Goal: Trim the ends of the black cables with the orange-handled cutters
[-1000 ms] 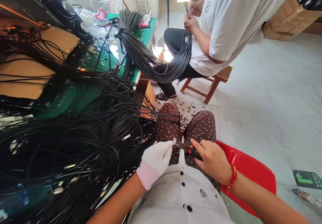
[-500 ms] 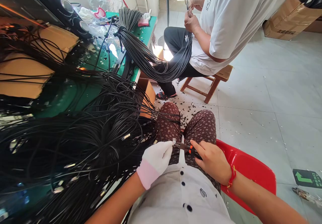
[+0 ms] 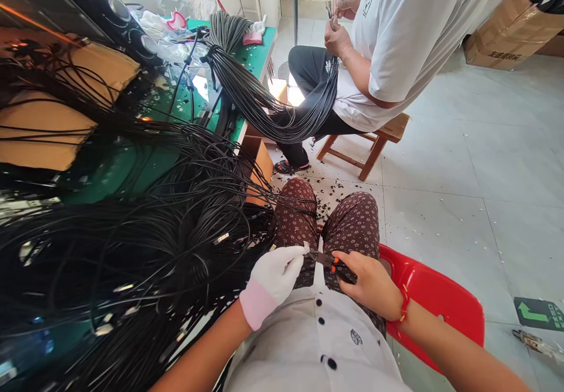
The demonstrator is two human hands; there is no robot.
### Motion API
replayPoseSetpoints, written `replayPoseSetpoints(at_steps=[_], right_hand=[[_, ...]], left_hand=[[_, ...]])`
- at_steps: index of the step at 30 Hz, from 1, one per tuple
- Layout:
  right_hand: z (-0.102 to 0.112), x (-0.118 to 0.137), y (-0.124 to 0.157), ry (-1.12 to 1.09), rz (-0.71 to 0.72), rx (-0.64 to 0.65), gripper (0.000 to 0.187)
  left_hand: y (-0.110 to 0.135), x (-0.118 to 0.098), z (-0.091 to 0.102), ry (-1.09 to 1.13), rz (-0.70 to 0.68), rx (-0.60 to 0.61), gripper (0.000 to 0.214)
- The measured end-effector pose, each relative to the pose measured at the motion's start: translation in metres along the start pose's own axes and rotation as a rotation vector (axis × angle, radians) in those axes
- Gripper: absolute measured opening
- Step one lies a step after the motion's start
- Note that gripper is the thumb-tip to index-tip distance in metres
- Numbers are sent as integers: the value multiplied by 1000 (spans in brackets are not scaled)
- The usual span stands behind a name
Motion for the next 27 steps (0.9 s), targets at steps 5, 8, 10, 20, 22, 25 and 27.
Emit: replayPoseSetpoints(at_steps=[5, 8, 10, 20, 22, 25, 27], right_hand=[[-15, -2, -1, -440, -73, 211, 34], [-38, -1, 2, -808, -127, 455, 34], [-48, -1, 5, -1082, -171, 583, 42], [0, -3, 2, -358, -120, 17, 48], [7, 4, 5, -212, -64, -89, 48], [12, 9, 8, -101, -13, -179, 45], [14, 11, 9, -49, 3, -210, 44]], left_hand=[[1, 4, -2, 133, 60, -2, 25], [1, 4, -3, 195, 79, -2, 24], [3, 7, -6, 241, 118, 10, 25], [9, 21, -7, 343, 223, -49, 26], [8, 18, -6, 314, 199, -52, 25], [6, 13, -4, 244, 148, -56, 26], [6, 12, -4, 195, 124, -52, 26]])
Point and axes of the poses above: each hand's wrist, its own y-axis away from the middle knuckle, its own z-axis out of the back of the hand, x = y × z, the point moved 10 cm from there along -y, towards the middle knuckle, and after that the axes turned 12 degrees about -z, right-handed, at the moved point
